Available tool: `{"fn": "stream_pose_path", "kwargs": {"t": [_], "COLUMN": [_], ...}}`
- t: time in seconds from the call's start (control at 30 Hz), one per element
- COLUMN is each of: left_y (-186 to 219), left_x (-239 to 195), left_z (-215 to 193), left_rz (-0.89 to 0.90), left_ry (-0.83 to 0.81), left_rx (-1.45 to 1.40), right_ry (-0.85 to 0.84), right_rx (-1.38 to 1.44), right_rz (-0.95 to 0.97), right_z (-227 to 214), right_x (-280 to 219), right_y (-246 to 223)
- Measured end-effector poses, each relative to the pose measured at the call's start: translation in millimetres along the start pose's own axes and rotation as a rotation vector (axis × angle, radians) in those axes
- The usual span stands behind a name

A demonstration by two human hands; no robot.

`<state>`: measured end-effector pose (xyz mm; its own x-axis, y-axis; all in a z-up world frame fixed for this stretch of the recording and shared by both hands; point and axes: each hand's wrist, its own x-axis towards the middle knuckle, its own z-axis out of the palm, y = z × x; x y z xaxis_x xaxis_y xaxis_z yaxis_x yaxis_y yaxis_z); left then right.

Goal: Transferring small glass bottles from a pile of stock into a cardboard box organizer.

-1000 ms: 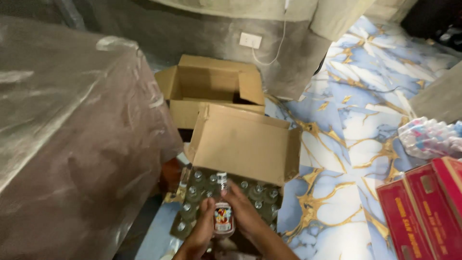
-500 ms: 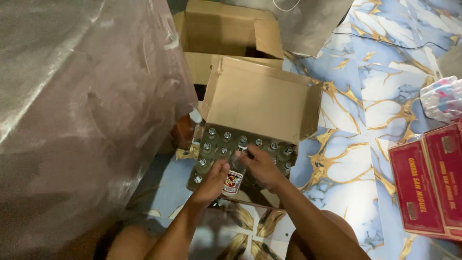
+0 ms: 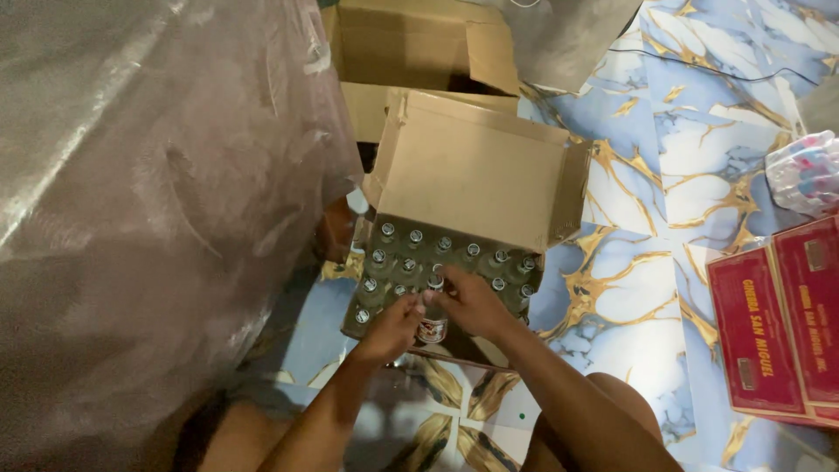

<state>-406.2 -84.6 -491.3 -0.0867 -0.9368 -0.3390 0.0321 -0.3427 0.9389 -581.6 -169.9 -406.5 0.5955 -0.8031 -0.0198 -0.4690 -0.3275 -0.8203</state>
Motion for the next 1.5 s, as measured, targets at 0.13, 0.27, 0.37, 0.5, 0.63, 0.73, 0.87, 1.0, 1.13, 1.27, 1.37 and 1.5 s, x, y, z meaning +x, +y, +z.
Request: {"fn": "stream_pose_path", "kwargs": {"t": [0.13,0.27,0.37,0.5,0.63,0.73,0.87,1.0,1.13,1.27,1.37,1.5], "left_y": [-18,-16,-11,-18,-56,-3,12,-7,-2,-4,16,12], "left_x": [10,9,3,7,20,-13,-27,-27,-37,-35,-42,-44], "left_z": [0,1,3,-10,-19,-23,-23,-27,-23,-20,-17,-17], "left_rz": [0.133,0.088,0.197,0.070,0.228,0.367,0.402,0.613,0.579,0.450,0.366,0.407], "left_ry": [0.017,0.019,0.032,0.048,0.070,0.172,0.243,0.363,0.369,0.289,0.245,0.267], "left_rx": [0.054,0.270,0.178,0.331,0.326,0.650,0.757,0.839,0.851,0.931,0.928,0.897], "right_ry": [-0.053,-0.110,-0.121,-0.103,-0.116,-0.180,-0.245,-0.214,-0.189,-0.206,-0.201,-0.155], "right_rx": [-0.094,-0.090,0.003,-0.080,-0.139,-0.233,-0.214,-0.192,-0.188,-0.125,-0.187,-0.160], "right_rz": [0.064,0.084,-0.024,-0.092,-0.204,-0.208,-0.163,-0.171,-0.199,-0.135,-0.046,-0.062], "right_z": [2,6,9,13,24,24,25,31,42,50,57,66], "right_x": [-1,0,-5,-3,-9,-13,-14,-18,-22,-31,-34,-40], "right_y": [3,11,14,17,38,25,16,15,28,27,39,52]}}
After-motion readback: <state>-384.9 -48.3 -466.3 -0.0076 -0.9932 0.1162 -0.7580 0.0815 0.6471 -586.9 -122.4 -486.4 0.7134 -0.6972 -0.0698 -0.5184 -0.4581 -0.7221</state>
